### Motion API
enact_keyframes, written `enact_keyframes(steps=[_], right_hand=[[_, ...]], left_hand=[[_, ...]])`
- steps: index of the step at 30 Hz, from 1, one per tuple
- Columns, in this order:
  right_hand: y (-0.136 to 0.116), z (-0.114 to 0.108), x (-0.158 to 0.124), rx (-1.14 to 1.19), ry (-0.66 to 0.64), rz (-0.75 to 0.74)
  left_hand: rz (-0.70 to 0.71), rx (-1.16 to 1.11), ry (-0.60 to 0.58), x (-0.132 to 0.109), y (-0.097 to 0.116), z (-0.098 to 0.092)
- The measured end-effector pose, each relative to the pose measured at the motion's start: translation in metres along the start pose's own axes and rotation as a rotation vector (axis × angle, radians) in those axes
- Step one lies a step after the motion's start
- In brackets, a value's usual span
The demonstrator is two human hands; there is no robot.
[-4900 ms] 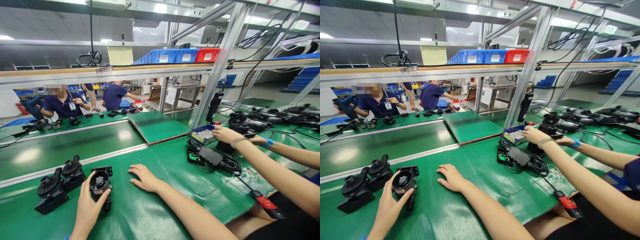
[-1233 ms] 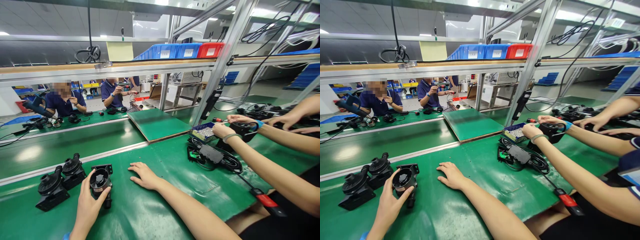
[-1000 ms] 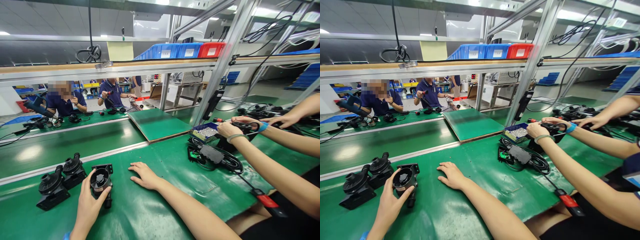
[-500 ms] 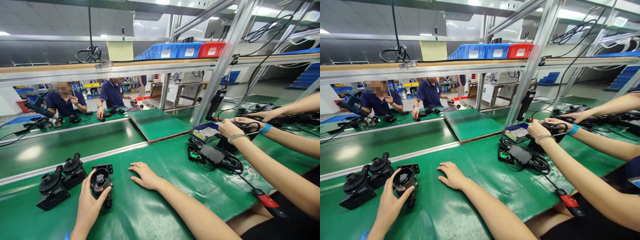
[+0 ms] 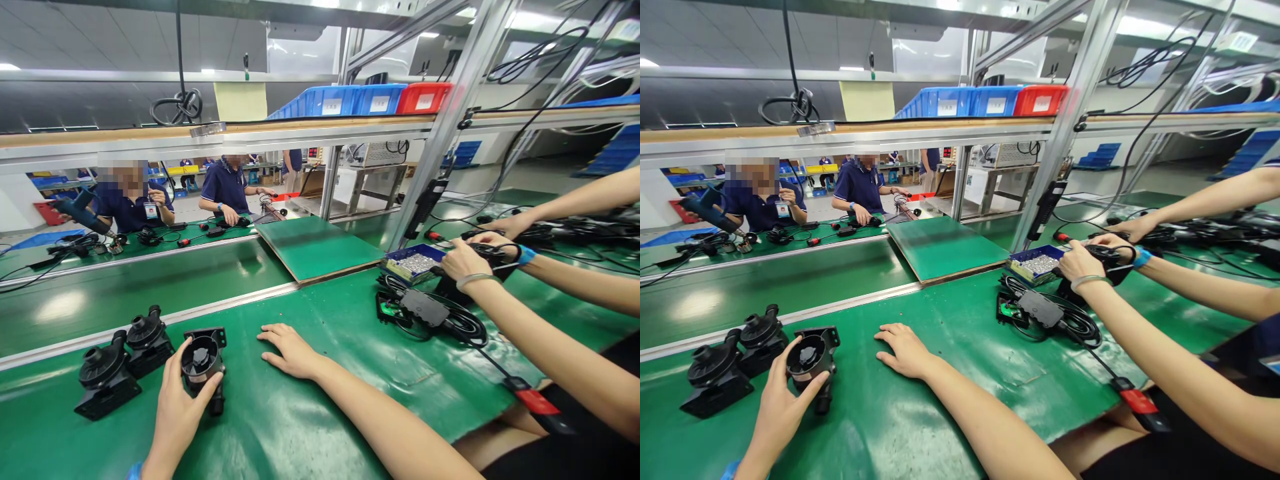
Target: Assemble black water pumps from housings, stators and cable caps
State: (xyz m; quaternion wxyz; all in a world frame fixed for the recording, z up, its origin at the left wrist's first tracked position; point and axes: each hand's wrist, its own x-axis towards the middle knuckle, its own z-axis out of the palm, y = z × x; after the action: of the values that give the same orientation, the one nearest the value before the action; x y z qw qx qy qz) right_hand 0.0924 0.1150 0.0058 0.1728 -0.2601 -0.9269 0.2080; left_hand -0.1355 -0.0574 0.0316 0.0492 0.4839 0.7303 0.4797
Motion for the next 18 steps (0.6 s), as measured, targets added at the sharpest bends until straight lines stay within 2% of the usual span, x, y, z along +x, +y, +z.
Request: enact_keyframes(steps=[18], right_hand=[[0.0018, 0.0016, 0.0000, 0.003, 0.005, -0.008]], left_hand=[[0.009, 0.005, 0.005, -0.0010, -0.0009, -0.0009]])
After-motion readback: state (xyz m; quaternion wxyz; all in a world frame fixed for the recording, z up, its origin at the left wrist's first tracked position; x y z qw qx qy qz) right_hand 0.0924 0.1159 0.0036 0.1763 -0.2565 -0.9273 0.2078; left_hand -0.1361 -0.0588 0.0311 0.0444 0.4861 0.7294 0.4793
